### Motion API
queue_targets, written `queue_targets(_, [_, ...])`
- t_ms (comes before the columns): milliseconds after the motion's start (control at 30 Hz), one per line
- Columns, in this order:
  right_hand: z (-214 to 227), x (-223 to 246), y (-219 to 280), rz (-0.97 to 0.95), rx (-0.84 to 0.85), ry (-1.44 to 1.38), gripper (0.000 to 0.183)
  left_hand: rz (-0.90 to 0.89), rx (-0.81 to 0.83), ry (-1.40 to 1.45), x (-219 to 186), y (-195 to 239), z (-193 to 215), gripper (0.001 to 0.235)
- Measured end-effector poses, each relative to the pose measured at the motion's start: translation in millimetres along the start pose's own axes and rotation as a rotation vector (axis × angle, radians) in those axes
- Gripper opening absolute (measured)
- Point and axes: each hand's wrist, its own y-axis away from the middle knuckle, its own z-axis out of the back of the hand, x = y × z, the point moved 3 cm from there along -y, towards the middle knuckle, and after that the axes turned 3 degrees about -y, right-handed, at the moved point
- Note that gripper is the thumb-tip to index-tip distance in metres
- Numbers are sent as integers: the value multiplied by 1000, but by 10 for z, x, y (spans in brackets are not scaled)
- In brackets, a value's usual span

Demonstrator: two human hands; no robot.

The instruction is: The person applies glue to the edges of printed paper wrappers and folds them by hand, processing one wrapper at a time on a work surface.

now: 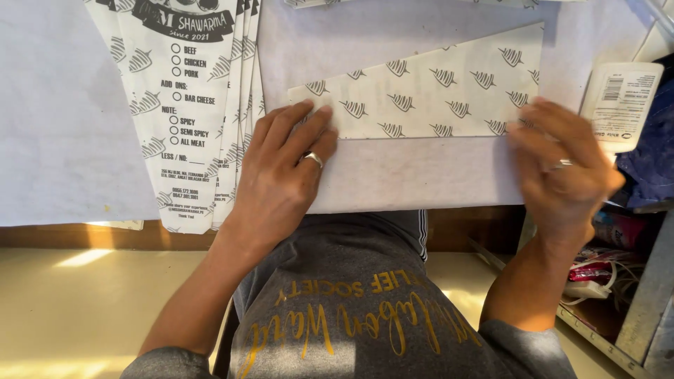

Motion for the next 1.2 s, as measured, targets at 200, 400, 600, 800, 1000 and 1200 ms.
queue_targets(200, [-126,69,-109,-6,86,-180,19,26,46,-21,70,157,-16,8])
queue_targets(400, [-153,36,-90,40,69,-135,23,16,-29,3,71,157,-44,8])
queue_targets(600, [-171,43,-99,75,26,-172,17,19,-30,32,59,181,-58,9])
queue_targets(800, [-177,49,-93,59,14,-163,18,29,-15,50,53,173,-55,11])
queue_targets(1000, [-171,55,-96,36,26,-121,14,14,59,-145,66,160,-74,44])
queue_targets(1200, [-162,101,-128,7,40,-140,16,-85,119,-225,28,75,-77,35])
